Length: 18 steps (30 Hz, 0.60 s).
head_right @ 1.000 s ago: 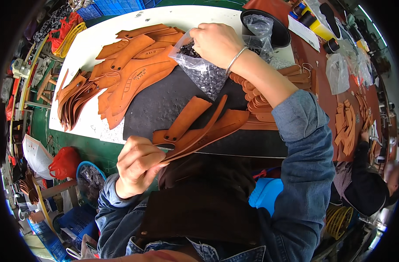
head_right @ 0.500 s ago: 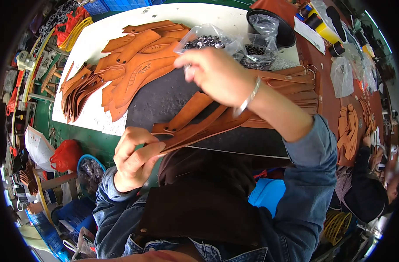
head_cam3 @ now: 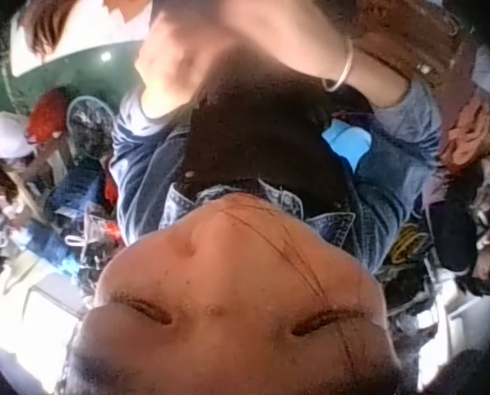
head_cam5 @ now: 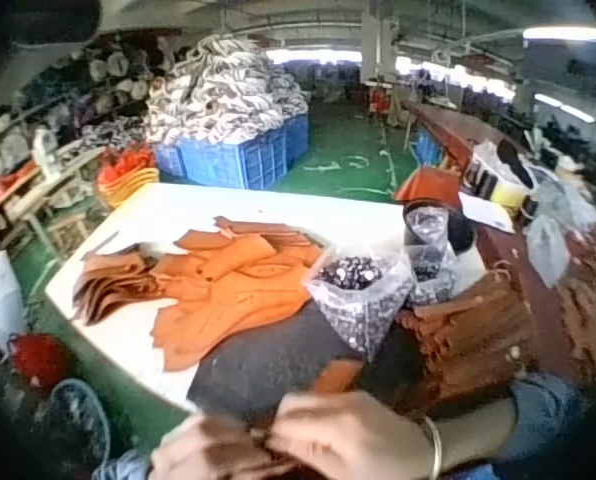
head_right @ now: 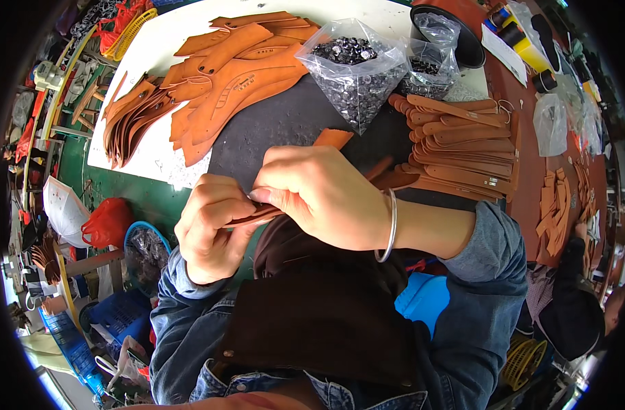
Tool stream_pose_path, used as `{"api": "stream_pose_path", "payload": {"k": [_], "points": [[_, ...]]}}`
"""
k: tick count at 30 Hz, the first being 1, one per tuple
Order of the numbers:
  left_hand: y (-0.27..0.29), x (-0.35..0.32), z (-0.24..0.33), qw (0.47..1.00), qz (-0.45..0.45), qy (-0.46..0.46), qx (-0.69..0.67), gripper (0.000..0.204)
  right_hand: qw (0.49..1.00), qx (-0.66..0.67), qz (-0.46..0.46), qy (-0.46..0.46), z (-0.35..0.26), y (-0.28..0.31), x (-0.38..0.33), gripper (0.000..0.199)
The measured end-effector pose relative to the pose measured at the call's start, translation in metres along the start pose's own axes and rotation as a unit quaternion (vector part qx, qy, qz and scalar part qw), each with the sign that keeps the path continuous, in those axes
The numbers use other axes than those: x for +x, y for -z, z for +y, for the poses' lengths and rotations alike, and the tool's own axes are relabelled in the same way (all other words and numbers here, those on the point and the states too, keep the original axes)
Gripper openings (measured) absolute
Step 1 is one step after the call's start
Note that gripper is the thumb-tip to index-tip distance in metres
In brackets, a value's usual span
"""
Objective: The person assembles leather shoe components by picking up leather pieces and straps, retrieving metal rivets from a plastic bag, and fastening the pieces together with the rivets by hand.
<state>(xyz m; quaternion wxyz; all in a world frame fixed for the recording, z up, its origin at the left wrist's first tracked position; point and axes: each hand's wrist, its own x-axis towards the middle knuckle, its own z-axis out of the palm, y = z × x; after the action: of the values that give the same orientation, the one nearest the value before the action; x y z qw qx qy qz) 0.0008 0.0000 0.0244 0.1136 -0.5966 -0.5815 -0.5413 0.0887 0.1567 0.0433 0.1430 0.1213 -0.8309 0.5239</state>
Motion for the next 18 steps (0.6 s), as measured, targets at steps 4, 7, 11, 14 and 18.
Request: {"api": "stream_pose_path", "payload": {"k": [4, 7, 11, 14, 18], "points": [[0.003, 0.001, 0.006, 0.998, -0.001, 0.052, -0.038, 0.026, 0.994, -0.09, 0.014, 0.06, -0.01, -0.002, -0.005, 0.024], [0.008, 0.001, 0.007, 0.993, -0.027, 0.09, -0.066, 0.021, 0.986, -0.138, 0.02, 0.093, -0.008, -0.005, -0.005, 0.03], [0.008, -0.001, 0.01, 0.991, -0.027, 0.11, -0.067, 0.02, 0.966, -0.212, 0.027, 0.146, -0.012, -0.005, -0.004, 0.028], [0.009, -0.002, 0.007, 0.987, -0.031, 0.134, -0.086, 0.019, 0.951, -0.257, 0.039, 0.168, -0.01, -0.006, -0.002, 0.026], [0.008, 0.0, 0.011, 0.98, -0.029, 0.161, -0.116, 0.018, 0.945, -0.263, 0.05, 0.189, -0.011, -0.004, -0.003, 0.032]]}}
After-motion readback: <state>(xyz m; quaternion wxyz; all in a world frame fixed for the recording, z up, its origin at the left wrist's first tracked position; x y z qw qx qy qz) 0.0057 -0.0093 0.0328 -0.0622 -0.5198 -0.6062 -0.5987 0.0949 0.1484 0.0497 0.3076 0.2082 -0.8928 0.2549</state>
